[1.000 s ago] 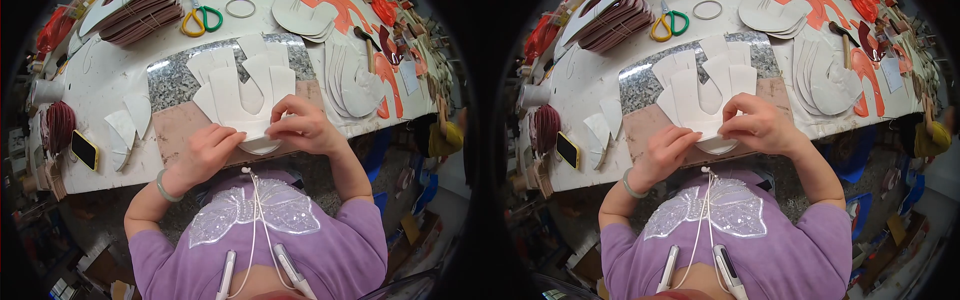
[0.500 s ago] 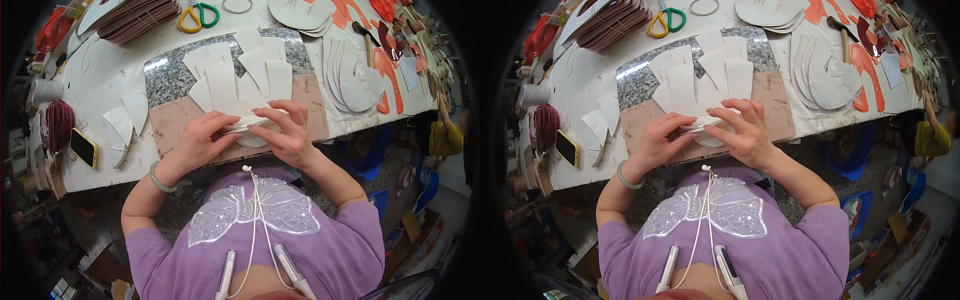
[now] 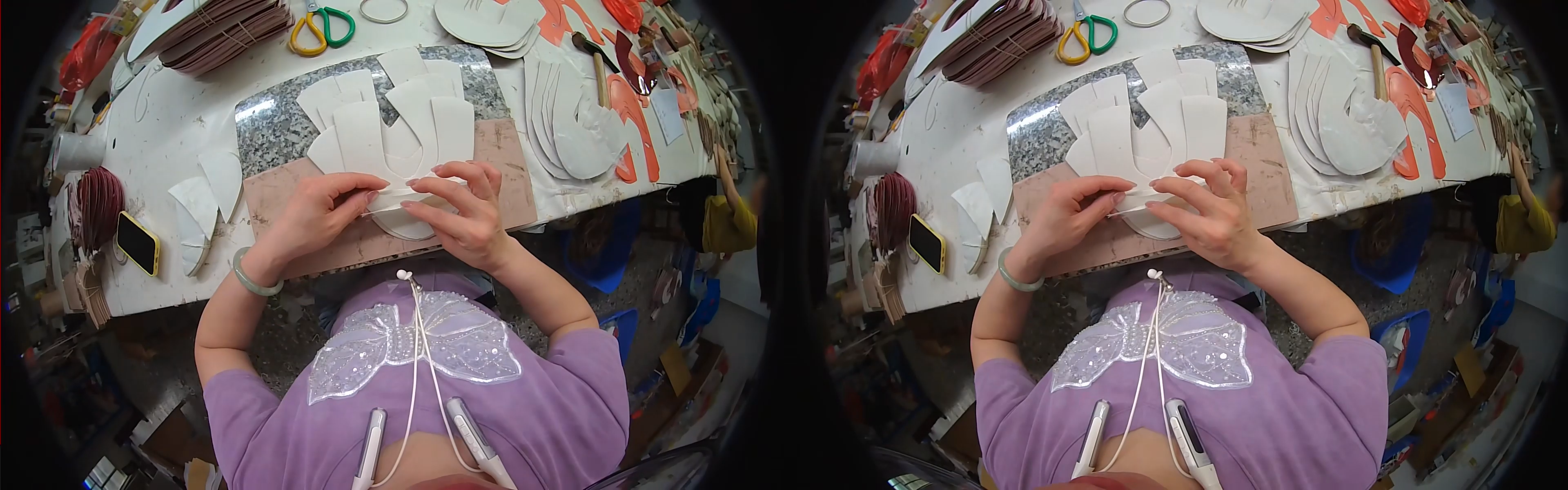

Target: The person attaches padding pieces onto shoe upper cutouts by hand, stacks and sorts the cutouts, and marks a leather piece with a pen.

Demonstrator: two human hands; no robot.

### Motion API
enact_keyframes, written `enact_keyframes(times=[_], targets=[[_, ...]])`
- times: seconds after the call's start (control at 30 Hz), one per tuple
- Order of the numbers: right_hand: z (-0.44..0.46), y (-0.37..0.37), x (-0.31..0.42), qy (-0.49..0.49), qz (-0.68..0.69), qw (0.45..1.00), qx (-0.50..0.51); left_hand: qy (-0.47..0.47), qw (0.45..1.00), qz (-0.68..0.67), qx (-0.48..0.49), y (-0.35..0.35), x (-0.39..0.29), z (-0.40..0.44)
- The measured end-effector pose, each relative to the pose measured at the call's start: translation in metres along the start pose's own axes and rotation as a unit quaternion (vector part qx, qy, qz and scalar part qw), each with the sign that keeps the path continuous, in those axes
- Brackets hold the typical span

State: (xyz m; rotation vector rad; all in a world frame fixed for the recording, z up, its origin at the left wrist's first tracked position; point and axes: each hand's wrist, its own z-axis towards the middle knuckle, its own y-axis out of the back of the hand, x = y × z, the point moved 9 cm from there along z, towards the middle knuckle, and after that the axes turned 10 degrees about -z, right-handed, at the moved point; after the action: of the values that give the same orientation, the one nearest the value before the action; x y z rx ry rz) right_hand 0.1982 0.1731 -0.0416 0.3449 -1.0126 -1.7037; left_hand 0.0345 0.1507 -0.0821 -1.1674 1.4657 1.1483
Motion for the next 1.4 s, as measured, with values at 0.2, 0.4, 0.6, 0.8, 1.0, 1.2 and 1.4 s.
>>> enact_keyframes(times=[0.2,0.4,0.6,0.8,1.0,1.2,1.4], targets=[[0.006,-0.001,-0.008,-0.043,0.090,0.994,0.040,-0.021,0.997,0.070,-0.004,-0.005,-0.009,-0.001],[0.005,0.028,-0.049,-0.223,0.556,0.801,-0.006,-0.140,0.973,0.165,-0.074,-0.009,-0.038,-0.009],[0.000,0.012,0.002,-0.115,0.334,0.922,0.159,-0.154,0.987,-0.043,-0.031,-0.030,-0.064,-0.041],[0.016,0.006,-0.008,-0.078,0.161,0.983,0.048,-0.067,0.996,-0.050,0.012,-0.004,-0.030,-0.062],[0.007,-0.005,-0.013,-0.064,-0.004,0.996,0.058,0.020,0.996,-0.053,-0.073,0.057,-0.008,-0.054],[0.000,-0.010,-0.018,-0.091,0.011,0.993,0.073,-0.158,0.915,0.322,-0.187,0.047,-0.055,-0.034],[0.002,0.004,-0.009,-0.046,0.009,0.997,0.056,-0.211,0.911,0.355,0.009,-0.019,-0.038,-0.008]])
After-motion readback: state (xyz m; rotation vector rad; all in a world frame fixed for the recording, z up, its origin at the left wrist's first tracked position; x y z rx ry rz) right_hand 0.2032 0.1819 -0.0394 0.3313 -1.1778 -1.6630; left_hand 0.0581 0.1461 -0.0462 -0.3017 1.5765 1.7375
